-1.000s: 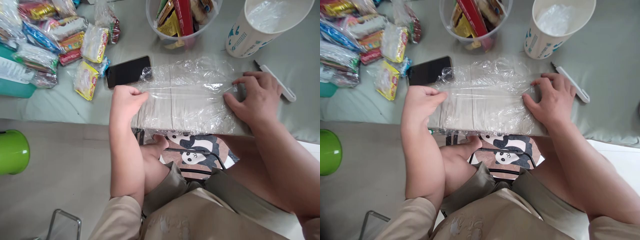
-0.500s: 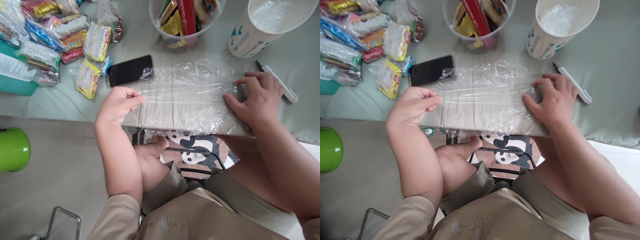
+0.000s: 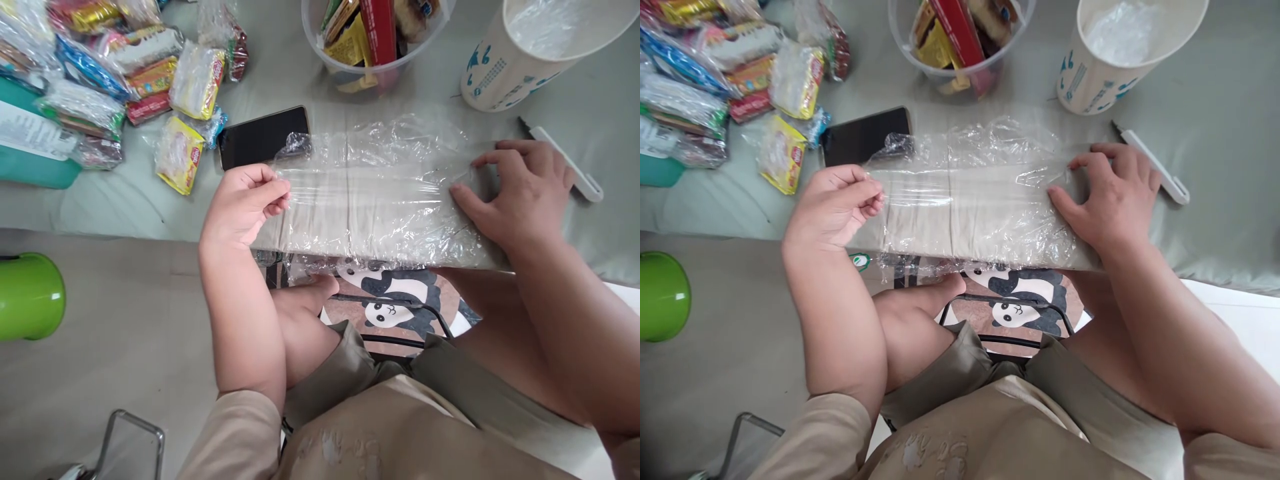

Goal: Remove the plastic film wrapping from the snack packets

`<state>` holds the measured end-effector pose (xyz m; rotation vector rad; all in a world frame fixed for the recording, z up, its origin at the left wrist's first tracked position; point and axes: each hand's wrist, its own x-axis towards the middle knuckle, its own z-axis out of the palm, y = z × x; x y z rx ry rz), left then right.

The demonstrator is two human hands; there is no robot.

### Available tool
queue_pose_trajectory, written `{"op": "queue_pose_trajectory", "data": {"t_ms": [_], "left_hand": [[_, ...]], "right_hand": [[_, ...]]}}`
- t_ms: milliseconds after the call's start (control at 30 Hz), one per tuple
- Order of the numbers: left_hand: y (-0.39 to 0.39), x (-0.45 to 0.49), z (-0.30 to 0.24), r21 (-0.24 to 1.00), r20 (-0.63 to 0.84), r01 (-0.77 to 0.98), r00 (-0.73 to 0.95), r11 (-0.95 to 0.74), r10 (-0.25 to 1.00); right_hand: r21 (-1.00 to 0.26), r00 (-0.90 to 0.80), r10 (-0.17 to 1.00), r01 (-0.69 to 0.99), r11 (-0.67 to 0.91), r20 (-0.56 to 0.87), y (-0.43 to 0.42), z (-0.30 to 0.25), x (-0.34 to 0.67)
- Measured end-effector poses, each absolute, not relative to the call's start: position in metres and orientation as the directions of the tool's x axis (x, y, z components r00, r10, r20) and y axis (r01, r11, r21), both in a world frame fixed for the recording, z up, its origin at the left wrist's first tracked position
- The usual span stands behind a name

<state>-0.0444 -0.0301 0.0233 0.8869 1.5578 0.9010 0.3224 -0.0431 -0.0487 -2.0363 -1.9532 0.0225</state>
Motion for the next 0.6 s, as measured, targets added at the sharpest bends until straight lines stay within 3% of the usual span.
{"op": "queue_pose_trajectory", "data": {"t_ms": [200, 600], "left_hand": [[-0.034, -0.056, 0.025, 0.884, -0.467, 0.036, 0.003, 0.467, 0.884], [-0.04, -0.056, 0.022, 0.911, -0.399, 0.066, -0.117, 0.408, 0.91]], "right_hand": [[-0.238, 0.079, 0.978, 0.971, -0.032, 0.193, -0.043, -0.047, 0.32], [-0.27, 0.119, 0.98, 0.96, -0.072, 0.162, -0.042, -0.044, 0.318]]}}
